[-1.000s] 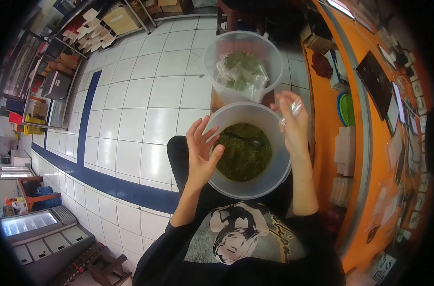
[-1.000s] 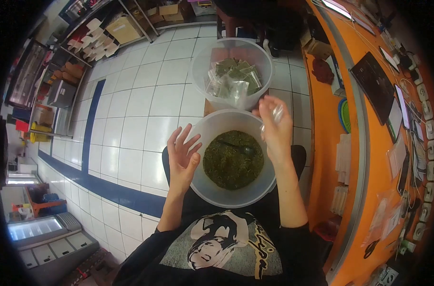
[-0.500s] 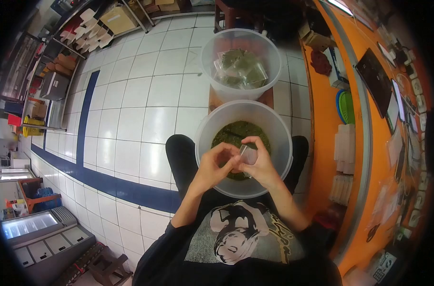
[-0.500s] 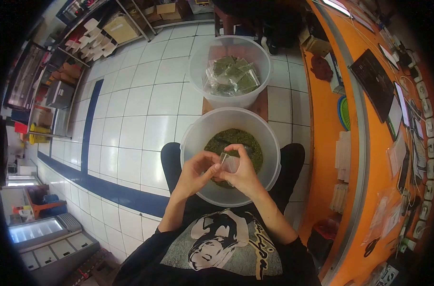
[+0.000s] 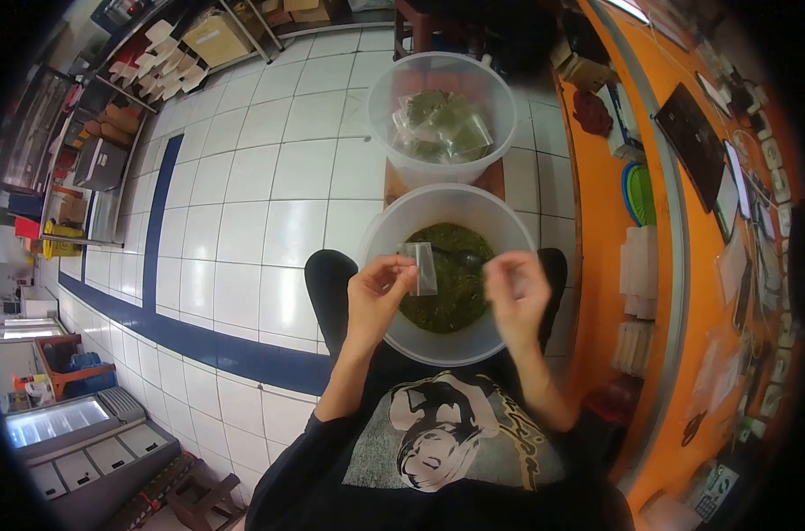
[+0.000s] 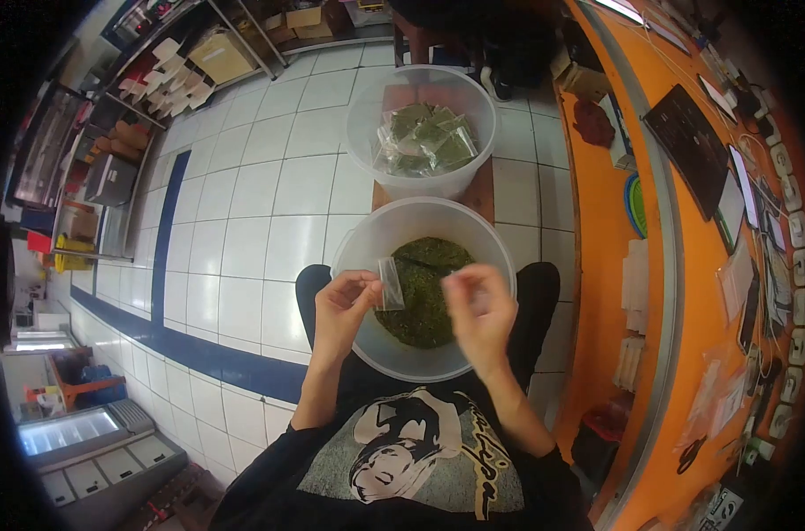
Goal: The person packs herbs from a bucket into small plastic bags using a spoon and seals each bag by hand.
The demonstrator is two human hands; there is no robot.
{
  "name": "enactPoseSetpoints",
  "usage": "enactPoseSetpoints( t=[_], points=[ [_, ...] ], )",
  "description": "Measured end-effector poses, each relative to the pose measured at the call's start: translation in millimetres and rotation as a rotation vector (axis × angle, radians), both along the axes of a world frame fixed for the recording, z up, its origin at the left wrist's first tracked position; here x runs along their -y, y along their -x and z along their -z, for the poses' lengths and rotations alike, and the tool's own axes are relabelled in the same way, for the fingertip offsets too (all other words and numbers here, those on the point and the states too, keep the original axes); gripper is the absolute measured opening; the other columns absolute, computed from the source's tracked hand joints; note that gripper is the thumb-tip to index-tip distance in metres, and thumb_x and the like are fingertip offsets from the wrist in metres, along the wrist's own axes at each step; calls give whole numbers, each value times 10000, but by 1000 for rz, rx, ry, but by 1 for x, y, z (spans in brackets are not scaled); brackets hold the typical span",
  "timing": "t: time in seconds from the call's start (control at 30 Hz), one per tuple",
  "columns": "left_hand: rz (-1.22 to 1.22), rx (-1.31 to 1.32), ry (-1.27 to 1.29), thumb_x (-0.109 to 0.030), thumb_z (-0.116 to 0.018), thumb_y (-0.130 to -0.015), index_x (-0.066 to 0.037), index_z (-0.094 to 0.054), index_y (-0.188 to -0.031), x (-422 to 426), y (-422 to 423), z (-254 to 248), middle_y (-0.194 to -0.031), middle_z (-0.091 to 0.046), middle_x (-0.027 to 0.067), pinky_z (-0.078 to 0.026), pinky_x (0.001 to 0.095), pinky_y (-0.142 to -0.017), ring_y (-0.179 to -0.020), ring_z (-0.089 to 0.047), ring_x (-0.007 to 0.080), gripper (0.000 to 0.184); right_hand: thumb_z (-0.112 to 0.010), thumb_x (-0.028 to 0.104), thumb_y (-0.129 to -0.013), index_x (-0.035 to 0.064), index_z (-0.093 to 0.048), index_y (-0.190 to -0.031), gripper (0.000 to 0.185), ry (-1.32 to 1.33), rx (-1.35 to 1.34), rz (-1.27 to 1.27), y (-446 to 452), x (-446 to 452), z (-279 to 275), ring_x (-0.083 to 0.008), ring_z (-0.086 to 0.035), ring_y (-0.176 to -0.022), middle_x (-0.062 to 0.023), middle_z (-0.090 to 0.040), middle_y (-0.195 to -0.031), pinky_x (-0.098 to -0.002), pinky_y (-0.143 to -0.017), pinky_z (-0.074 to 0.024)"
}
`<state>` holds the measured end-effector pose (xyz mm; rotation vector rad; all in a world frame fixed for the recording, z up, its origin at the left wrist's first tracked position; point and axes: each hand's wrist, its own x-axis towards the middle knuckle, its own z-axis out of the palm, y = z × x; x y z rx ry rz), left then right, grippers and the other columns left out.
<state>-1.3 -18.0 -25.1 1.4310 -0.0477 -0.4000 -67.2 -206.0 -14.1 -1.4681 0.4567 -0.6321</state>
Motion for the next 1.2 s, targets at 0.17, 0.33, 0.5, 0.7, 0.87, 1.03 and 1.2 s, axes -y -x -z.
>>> enactPoseSetpoints(
  t=[0.17, 0.33, 0.5, 0.7, 0.87, 1.03, 1.2],
  points=[
    [-8, 39, 110, 22, -671, -852, 17, -613, -1002, 24, 18, -6, -888, -652, 53, -514, 251, -770, -818, -619, 109, 161, -729, 84, -819, -1, -650, -892, 138, 208, -75, -349, -5, -32, -18, -111, -637, -775, -64, -674, -839, -247, -712, -490],
    [-1, 152, 2, 33, -697, -828, 6, -586, -953, 21, 25, -7, -891, -633, 51, -515, 255, -783, -842, -623, 111, 169, -724, 112, -831, -6, -671, -894, 143, -50, -187, -442, -4, -22, -12, -109, -619, -745, -40, -669, -824, -236, -711, -481],
    [105, 35, 48, 14, -707, -830, 0, -570, -943, 22, 18, -10, -873, -626, 52, -507, 257, -784, -829, -613, 108, 179, -703, 85, -845, -15, -682, -898, 115, -524, -435, -524, 1, -6, -7, -101, -602, -721, -17, -666, -804, -230, -683, -472],
    [135, 78, 28, 30, -670, -854, 3, -548, -950, 29, 21, 4, -889, -618, 48, -498, 258, -775, -814, -611, 112, 158, -692, 17, -776, 2, -653, -831, 69, 284, -168, -287, 3, -11, -3, -115, -608, -649, -47, -649, -712, -264, -589, -475],
    [-25, 311, -150, 40, -638, -873, 5, -528, -969, 44, 29, -7, -901, -610, 53, -500, 251, -703, -768, -603, 109, 151, -688, -8, -727, 11, -582, -798, 129, 402, -112, -88, -6, -16, 1, -219, -649, -680, -96, -630, -723, -305, -642, -490],
    [1, 699, -539, 83, -650, -766, -3, -518, -1016, 37, 18, -7, -800, -573, 79, -468, 226, -601, -651, -591, 142, 296, -651, -80, -711, 3, -581, -839, 168, 431, -129, -154, -8, -13, 2, -300, -650, -724, -122, -615, -794, -347, -661, -494],
    [114, 587, -497, 19, -706, -698, -36, -521, -1133, 33, 8, -21, -949, -561, 108, -460, 289, -729, -836, -595, 213, 476, -649, -80, -691, -12, -638, -782, 114, 589, 2, -326, -13, -15, 14, -320, -638, -719, -141, -612, -834, -375, -643, -489]
  ],
)
